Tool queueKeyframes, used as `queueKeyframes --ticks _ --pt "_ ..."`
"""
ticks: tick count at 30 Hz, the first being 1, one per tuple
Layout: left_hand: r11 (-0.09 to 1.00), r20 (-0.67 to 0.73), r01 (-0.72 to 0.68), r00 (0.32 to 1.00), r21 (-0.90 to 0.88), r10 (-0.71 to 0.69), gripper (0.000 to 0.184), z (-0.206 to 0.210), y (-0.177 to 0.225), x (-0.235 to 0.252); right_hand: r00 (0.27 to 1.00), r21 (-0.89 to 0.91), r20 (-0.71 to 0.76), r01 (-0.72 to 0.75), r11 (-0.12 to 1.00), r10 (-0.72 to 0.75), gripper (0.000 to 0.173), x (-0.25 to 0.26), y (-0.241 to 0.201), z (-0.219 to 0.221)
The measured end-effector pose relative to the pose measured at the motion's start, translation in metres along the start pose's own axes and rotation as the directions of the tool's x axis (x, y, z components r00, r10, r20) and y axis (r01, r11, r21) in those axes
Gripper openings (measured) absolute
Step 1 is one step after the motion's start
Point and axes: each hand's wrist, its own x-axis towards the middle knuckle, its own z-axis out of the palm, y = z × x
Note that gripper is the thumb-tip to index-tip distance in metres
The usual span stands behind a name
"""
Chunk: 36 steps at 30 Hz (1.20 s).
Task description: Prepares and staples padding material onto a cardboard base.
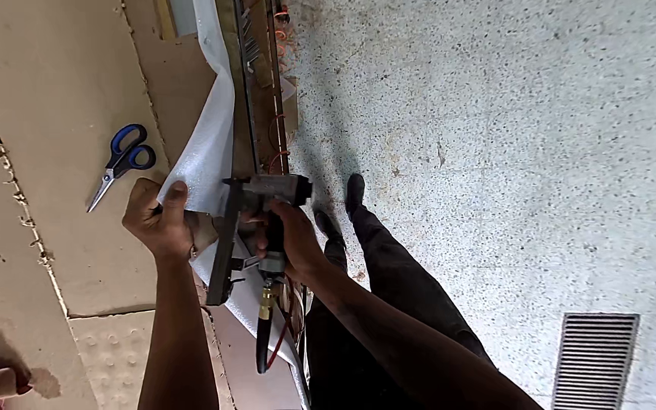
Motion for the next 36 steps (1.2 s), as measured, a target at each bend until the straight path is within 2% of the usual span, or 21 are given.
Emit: queueKeyframes --ticks 6,9,11,12,13,14,15,17,18,19,20,21,23,24,26,29,32,36 --pt "0.997 0.006 0.073 0.997 0.032 -0.073 0.017 0.001 0.005 0.003 0.999 0.096 0.044 0.017 0.995 -0.021 0.048 0.021 -0.018 -0.006" --pt "0.987 0.022 0.154 0.988 0.047 -0.156 0.016 -0.002 0.006 0.0 0.996 0.067 0.081 0.022 0.997 -0.027 0.049 0.032 -0.032 -0.003" --pt "0.967 0.1 0.238 0.964 0.094 -0.247 0.016 -0.007 0.015 0.011 0.992 0.045 0.127 -0.006 0.999 0.0 0.049 0.035 -0.049 -0.013" --pt "0.944 0.187 0.289 0.93 0.159 -0.316 0.01 -0.013 0.029 0.024 0.991 0.035 0.133 -0.008 0.999 0.003 0.049 0.035 -0.058 -0.02" --pt "0.9 0.268 0.347 0.87 0.262 -0.414 0.019 -0.014 0.049 0.041 0.991 0.013 0.131 0.003 1.0 -0.004 0.049 0.035 -0.069 -0.028" --pt "0.837 0.309 0.376 0.804 0.398 -0.508 0.043 -0.007 0.074 0.062 0.994 -0.019 0.107 0.028 0.999 -0.025 0.05 0.036 -0.081 -0.037" --pt "0.769 0.298 0.354 0.771 0.533 -0.562 0.064 0.008 0.097 0.079 0.995 -0.057 0.083 0.058 0.997 -0.053 0.048 0.041 -0.094 -0.047" --pt "0.644 0.228 0.281 0.774 0.712 -0.59 0.094 0.052 0.126 0.096 0.995 -0.116 0.022 0.097 0.988 -0.095 0.045 0.049 -0.116 -0.061" --pt "0.573 0.199 0.243 0.775 0.783 -0.6 0.103 0.072 0.128 0.096 0.995 -0.104 -0.004 0.103 0.989 -0.104 0.044 0.052 -0.122 -0.062" --pt "0.511 0.176 0.196 0.788 0.837 -0.59 0.102 0.086 0.118 0.095 0.994 -0.084 -0.016 0.102 0.991 -0.104 0.044 0.055 -0.127 -0.061" --pt "0.483 0.17 0.148 0.816 0.863 -0.553 0.091 0.092 0.102 0.094 0.995 -0.063 -0.013 0.102 0.993 -0.103 0.045 0.059 -0.13 -0.059" --pt "0.508 0.2 0.079 0.859 0.858 -0.471 0.073 0.088 0.081 0.092 0.995 -0.057 0.0 0.099 0.993 -0.1 0.046 0.063 -0.133 -0.056" --pt "0.677 0.304 -0.07 0.924 0.733 -0.234 0.042 0.068 0.038 0.087 0.996 -0.045 0.046 0.084 0.995 -0.082 0.047 0.071 -0.139 -0.05" --pt "0.752 0.318 -0.106 0.937 0.651 -0.144 0.036 0.059 0.023 0.083 0.994 -0.039 0.075 0.079 0.996 -0.076 0.045 0.074 -0.14 -0.046" --pt "0.809 0.257 -0.115 0.965 0.577 -0.046 0.036 0.054 0.007 0.077 0.992 -0.031 0.105 0.081 0.996 -0.077 0.044 0.08 -0.141 -0.033" --pt "0.779 0.113 -0.058 0.993 0.625 -0.017 0.044 0.058 -0.001 0.07 0.988 0.011 0.126 0.094 0.996 -0.094 0.042 0.102 -0.147 -0.015" --pt "0.784 0.098 -0.05 0.995 0.619 -0.014 0.045 0.055 0.002 0.068 0.979 0.049 0.146 0.135 0.99 -0.141 0.037 0.12 -0.152 -0.003" --pt "0.808 0.093 -0.039 0.995 0.588 -0.019 0.046 0.056 0.001 0.071 0.973 -0.001 0.138 0.185 0.983 -0.184 0.04 0.134 -0.167 0.001"
